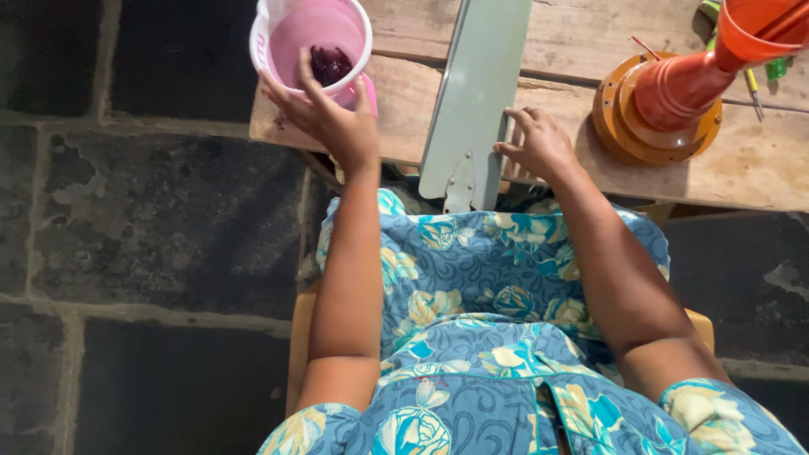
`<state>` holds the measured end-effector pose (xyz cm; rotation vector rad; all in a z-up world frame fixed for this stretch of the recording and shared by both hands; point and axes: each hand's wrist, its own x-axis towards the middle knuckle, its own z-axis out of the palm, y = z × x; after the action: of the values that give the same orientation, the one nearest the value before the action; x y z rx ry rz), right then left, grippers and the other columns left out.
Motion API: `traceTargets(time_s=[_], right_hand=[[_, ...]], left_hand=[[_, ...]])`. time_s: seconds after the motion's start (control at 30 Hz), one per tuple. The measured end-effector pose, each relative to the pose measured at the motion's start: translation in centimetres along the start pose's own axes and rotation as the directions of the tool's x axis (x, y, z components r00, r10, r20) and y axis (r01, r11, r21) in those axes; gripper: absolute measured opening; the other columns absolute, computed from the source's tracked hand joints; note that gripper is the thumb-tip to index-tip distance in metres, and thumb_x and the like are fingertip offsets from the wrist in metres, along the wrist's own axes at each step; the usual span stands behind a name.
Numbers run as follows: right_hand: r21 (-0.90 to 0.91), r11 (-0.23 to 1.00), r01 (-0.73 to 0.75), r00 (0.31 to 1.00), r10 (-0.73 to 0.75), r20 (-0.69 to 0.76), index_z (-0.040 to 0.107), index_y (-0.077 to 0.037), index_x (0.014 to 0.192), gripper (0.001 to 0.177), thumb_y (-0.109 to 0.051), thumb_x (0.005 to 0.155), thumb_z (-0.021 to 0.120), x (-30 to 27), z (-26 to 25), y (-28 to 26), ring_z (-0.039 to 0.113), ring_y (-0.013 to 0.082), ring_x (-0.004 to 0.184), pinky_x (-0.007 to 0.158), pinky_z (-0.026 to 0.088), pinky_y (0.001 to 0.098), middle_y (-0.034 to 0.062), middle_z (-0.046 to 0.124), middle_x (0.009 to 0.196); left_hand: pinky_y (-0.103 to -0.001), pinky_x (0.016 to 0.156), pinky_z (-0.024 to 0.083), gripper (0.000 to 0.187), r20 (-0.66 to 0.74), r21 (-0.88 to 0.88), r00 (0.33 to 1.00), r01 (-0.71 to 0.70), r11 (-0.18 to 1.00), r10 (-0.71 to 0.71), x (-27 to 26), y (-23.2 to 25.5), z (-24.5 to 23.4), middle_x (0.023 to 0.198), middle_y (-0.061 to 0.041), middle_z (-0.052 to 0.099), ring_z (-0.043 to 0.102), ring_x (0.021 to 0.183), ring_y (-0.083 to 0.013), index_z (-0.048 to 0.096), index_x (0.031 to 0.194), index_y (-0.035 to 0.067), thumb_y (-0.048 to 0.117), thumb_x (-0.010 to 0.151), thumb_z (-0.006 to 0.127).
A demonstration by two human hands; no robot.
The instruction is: The person sits at a low wooden table and cleans a ceiling fan blade using a wet cloth. They wipe the blade repeatedly, then use a screwdriver to adjust the orange fan hub. Afterward, they continue wiping the blade with the cloth.
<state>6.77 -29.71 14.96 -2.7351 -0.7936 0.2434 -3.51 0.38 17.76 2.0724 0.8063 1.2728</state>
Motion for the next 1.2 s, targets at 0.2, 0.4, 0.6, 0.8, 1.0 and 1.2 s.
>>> traceTargets(time_s=[0.2, 0.4, 0.6, 0.8, 1.0, 1.2], right_hand=[[0.197, 0.980, -0.005, 0.985, 0.039, -0.169, 0.071, -0.010, 0.128, 0.036, -0.026, 0.096, 0.076, -0.1, -0.2, -1.7, 0.072, 0.0237, 0.102, 0.086, 0.059, 0.0365, 0.0129, 0.068, 0.132], [0.335, 0.895, 0.296, 0.865, -0.102, -0.492, 0.074, -0.005, 0.120, 0.020, -0.009, 0.100, 0.075, 0.2, -4.0, -6.0, 0.073, 0.0211, 0.104, 0.084, 0.061, 0.0318, 0.0132, 0.070, 0.130], [0.417, 0.751, 0.512, 0.852, -0.383, -0.356, 0.074, -0.007, 0.121, 0.016, -0.007, 0.104, 0.073, 5.3, -6.0, -13.1, 0.074, 0.0199, 0.110, 0.094, 0.064, 0.0317, 0.0117, 0.069, 0.132], [0.243, 0.824, 0.512, 0.856, -0.469, -0.216, 0.075, -0.008, 0.117, 0.021, -0.007, 0.096, 0.077, 10.6, -5.5, -16.6, 0.071, 0.0233, 0.099, 0.086, 0.060, 0.0360, 0.0088, 0.070, 0.127], [0.697, 0.576, 0.427, 0.904, -0.254, -0.344, 0.070, -0.004, 0.126, 0.017, -0.008, 0.110, 0.070, 9.3, -6.5, -10.6, 0.074, 0.0155, 0.114, 0.096, 0.062, 0.0289, 0.0046, 0.076, 0.123], [0.692, 0.668, 0.273, 0.946, -0.056, -0.319, 0.075, -0.004, 0.119, 0.011, -0.003, 0.108, 0.073, 4.1, -5.3, -8.3, 0.073, 0.0157, 0.103, 0.089, 0.062, 0.0261, 0.0078, 0.077, 0.114]], left_hand=[[-0.049, 0.119, 0.043, 0.040, 0.217, -0.125, 0.962, 0.198, 0.972, -0.168, 1.7, -1.3, -1.1, 0.155, -0.028, 0.034, 0.043, 0.144, -0.0425, 0.064, 0.096, 0.012, 0.033, 0.077, 0.093], [-0.050, 0.108, 0.046, 0.029, 0.197, -0.013, 0.979, 0.058, 0.998, -0.054, 1.9, 0.8, -1.5, 0.142, -0.017, 0.053, 0.053, 0.128, -0.0390, 0.069, 0.079, 0.009, 0.026, 0.078, 0.092], [-0.039, 0.106, 0.056, 0.062, 0.252, -0.086, 0.964, -0.069, 0.994, 0.089, 0.2, 1.5, 0.1, 0.146, -0.007, 0.059, 0.064, 0.123, -0.0289, 0.069, 0.141, 0.022, -0.010, 0.089, 0.058], [-0.035, 0.086, 0.058, 0.060, 0.369, -0.234, 0.911, 0.282, 0.930, -0.184, 0.3, -0.5, 0.4, 0.138, -0.010, 0.067, 0.073, 0.097, -0.0209, 0.064, 0.142, 0.021, -0.009, 0.092, 0.050], [-0.028, 0.066, 0.052, 0.060, 0.351, -0.340, 0.902, 0.372, 0.864, -0.251, -0.3, -1.4, 1.8, 0.131, -0.011, 0.068, 0.060, 0.072, -0.0172, 0.067, 0.138, 0.016, -0.008, 0.086, 0.053], [-0.029, 0.076, 0.054, 0.063, 0.266, -0.373, 0.949, 0.265, 0.889, -0.171, 0.0, -2.5, 1.7, 0.129, -0.009, 0.065, 0.060, 0.082, -0.0166, 0.065, 0.145, 0.018, -0.010, 0.089, 0.053]])
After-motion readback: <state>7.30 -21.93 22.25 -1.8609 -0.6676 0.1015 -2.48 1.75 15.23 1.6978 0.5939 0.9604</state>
